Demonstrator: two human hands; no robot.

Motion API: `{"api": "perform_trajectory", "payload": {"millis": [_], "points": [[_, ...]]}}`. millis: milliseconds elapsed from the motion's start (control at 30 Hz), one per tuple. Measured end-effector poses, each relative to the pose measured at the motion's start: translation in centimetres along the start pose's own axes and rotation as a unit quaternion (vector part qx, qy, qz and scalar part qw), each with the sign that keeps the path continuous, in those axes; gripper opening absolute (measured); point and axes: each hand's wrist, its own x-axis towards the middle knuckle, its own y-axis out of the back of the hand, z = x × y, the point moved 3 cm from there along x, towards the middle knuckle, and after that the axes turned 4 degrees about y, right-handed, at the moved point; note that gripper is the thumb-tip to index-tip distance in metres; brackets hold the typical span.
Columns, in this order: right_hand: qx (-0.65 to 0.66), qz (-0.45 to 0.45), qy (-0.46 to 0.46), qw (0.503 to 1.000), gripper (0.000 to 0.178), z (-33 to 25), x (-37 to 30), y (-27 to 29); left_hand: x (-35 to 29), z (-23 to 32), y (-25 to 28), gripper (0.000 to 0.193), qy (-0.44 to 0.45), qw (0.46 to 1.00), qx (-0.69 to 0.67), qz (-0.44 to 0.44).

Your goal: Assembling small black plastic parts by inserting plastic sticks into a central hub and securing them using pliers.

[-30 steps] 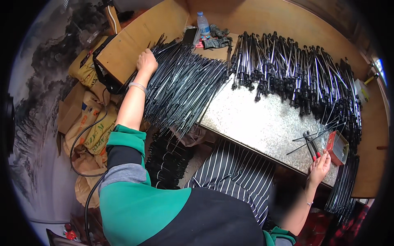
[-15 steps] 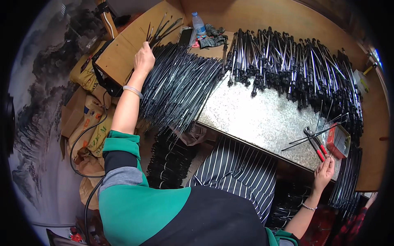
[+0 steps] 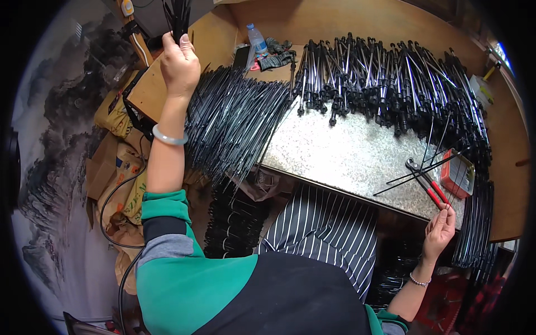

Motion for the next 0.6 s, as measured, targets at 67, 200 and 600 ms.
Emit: {"api": "perform_trajectory", "payload": {"millis": [67, 200, 600], "points": [[0.000, 0.004, -0.001, 1.000, 0.020, -0.1, -0.1, 0.0, -0.1, 1.2, 0.7, 0.018, 0.047, 0.993, -0.094, -0.061], [-0.004, 0.013, 0.012, 1.000, 0.020, -0.6, -0.3, -0.3, -2.3, 2.8, -1.7, 0.021, 0.206, 0.879, -0.334, -0.272], [0.003, -0.007, 0.036, 0.999, 0.020, -3.2, -1.3, -1.5, -17.6, -1.7, -16.1, 0.026, 0.208, 0.909, -0.039, -0.360]]}}
